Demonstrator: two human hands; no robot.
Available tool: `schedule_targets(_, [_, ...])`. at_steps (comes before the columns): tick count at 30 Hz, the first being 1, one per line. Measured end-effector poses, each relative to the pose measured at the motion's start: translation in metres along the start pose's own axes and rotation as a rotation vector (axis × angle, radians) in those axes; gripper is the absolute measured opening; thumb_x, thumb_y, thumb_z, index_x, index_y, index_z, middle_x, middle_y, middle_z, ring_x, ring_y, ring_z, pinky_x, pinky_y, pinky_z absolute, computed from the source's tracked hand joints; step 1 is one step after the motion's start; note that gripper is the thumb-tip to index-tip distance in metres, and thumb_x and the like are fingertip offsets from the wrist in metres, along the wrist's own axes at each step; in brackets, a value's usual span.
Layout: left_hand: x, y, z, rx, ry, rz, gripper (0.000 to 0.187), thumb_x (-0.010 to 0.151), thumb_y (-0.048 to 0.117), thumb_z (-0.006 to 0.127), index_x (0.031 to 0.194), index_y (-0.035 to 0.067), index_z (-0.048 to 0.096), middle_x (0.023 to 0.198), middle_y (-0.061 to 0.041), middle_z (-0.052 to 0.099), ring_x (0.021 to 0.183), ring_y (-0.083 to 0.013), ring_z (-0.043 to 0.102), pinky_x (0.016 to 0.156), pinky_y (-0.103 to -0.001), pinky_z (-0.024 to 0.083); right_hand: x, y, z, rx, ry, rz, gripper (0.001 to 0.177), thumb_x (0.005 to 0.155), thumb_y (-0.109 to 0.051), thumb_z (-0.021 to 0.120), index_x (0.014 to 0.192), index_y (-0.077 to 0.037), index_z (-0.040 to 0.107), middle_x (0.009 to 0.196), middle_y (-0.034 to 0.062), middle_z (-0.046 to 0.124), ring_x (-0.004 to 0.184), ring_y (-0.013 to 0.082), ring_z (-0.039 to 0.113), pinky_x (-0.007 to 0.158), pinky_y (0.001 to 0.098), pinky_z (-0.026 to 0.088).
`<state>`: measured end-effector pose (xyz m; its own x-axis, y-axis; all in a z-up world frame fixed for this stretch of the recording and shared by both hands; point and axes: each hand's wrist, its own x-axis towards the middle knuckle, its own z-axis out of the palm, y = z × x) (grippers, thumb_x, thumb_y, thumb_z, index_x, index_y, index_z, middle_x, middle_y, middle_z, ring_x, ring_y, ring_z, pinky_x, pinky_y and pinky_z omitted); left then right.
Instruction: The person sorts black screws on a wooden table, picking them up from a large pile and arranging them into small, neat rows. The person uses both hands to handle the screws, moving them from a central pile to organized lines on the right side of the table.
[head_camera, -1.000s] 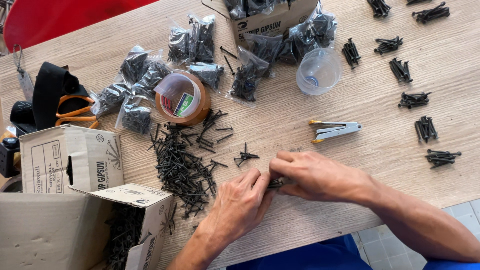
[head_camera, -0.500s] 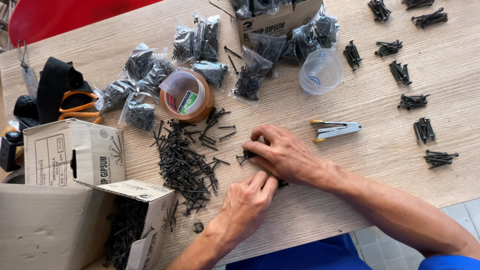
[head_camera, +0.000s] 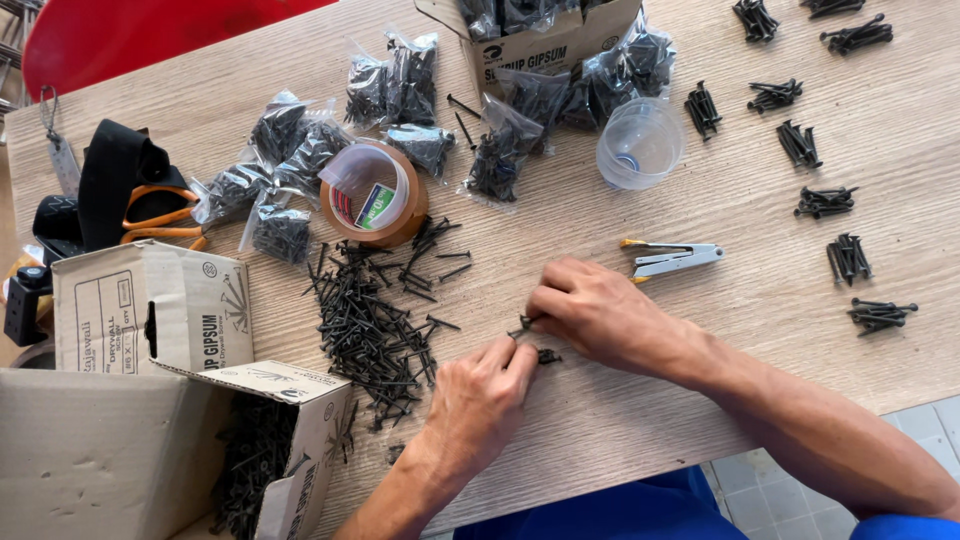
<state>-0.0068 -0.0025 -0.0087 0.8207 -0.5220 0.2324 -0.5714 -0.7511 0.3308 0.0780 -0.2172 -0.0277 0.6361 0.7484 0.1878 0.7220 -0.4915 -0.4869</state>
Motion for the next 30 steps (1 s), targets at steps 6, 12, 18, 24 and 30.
schedule_targets(6, [-0.004, -0.004, 0.004, 0.033, -0.048, -0.311, 0.053, 0.09, 0.044, 0.088, 0.118, 0.007, 0.062, 0.095, -0.008, 0.067, 0.067, -0.0293, 0.071, 0.042, -0.044, 0.055, -0.009, -0.007, -0.026, 0.248, -0.175, -0.026, 0.022, 0.106, -0.023, 0.063, 0.122, -0.009, 0.068, 0.104, 0.0101, 0.064, 0.091, 0.031, 0.067, 0.083, 0.0406, 0.054])
schedule_targets(12, [-0.004, -0.001, 0.011, -0.073, -0.042, -0.313, 0.029, 0.097, 0.034, 0.078, 0.106, 0.011, 0.063, 0.097, -0.009, 0.059, 0.075, -0.033, 0.067, 0.043, -0.05, 0.053, -0.013, -0.006, -0.012, 0.121, -0.155, 0.016, 0.024, 0.106, -0.021, 0.06, 0.127, -0.012, 0.067, 0.102, 0.0104, 0.066, 0.09, 0.0353, 0.07, 0.077, 0.0469, 0.054])
schedule_targets(18, [-0.005, -0.004, 0.012, -0.142, -0.011, -0.294, 0.028, 0.093, 0.023, 0.082, 0.109, 0.01, 0.062, 0.097, -0.008, 0.062, 0.074, -0.0341, 0.068, 0.052, -0.049, 0.055, -0.008, -0.02, -0.015, 0.24, -0.117, -0.012, 0.024, 0.105, -0.011, 0.058, 0.128, -0.008, 0.066, 0.098, 0.0106, 0.066, 0.085, 0.0323, 0.068, 0.074, 0.0437, 0.054])
schedule_targets(24, [-0.005, -0.007, 0.012, -0.246, 0.002, -0.255, 0.047, 0.095, 0.017, 0.078, 0.135, 0.003, 0.058, 0.1, -0.014, 0.064, 0.081, -0.0373, 0.068, 0.067, -0.05, 0.056, -0.013, -0.028, -0.011, 0.161, -0.159, 0.065, 0.041, 0.1, -0.03, 0.073, 0.133, -0.008, 0.061, 0.107, 0.013, 0.062, 0.091, 0.0351, 0.067, 0.079, 0.0466, 0.055])
schedule_targets(30, [-0.002, -0.017, -0.008, -0.467, -0.129, -0.271, 0.057, 0.092, 0.012, 0.074, 0.144, 0.001, 0.055, 0.109, -0.015, 0.068, 0.093, -0.0335, 0.069, 0.087, -0.046, 0.055, -0.016, -0.03, 0.003, 0.018, -0.035, -0.001, 0.025, 0.098, -0.018, 0.072, 0.12, -0.01, 0.064, 0.101, 0.0114, 0.061, 0.09, 0.0343, 0.06, 0.081, 0.0465, 0.051])
